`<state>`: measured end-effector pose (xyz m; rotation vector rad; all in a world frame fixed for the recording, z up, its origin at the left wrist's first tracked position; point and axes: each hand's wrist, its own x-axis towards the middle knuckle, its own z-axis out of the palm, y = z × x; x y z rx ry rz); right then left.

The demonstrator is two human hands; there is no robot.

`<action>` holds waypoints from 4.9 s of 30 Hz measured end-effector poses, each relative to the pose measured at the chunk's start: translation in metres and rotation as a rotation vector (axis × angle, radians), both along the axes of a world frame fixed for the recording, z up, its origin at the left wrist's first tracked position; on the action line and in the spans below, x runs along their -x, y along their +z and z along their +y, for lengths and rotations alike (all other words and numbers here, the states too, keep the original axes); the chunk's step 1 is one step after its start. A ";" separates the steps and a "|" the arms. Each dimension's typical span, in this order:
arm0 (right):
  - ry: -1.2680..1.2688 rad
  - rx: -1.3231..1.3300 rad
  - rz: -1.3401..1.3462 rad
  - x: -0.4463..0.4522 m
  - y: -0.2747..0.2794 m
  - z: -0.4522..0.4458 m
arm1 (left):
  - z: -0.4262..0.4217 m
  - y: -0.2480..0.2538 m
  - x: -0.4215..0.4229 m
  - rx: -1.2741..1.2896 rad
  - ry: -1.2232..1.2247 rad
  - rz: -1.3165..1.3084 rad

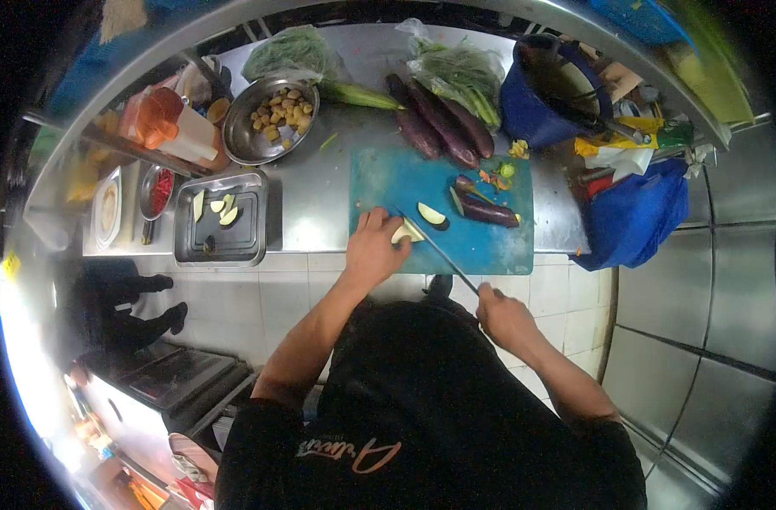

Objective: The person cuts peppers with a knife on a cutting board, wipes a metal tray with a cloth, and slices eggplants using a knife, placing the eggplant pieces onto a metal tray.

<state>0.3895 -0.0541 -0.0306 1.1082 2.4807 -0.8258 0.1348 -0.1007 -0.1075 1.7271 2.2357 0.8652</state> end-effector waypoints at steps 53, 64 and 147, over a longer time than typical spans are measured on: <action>-0.148 0.064 0.267 0.046 -0.030 0.020 | -0.005 -0.014 0.025 -0.153 -0.230 0.072; -0.449 0.168 0.403 -0.002 -0.045 0.020 | 0.054 -0.021 0.010 0.015 -0.398 0.226; -0.234 0.109 0.219 0.016 -0.033 -0.008 | 0.049 -0.007 0.046 -0.217 -0.459 0.126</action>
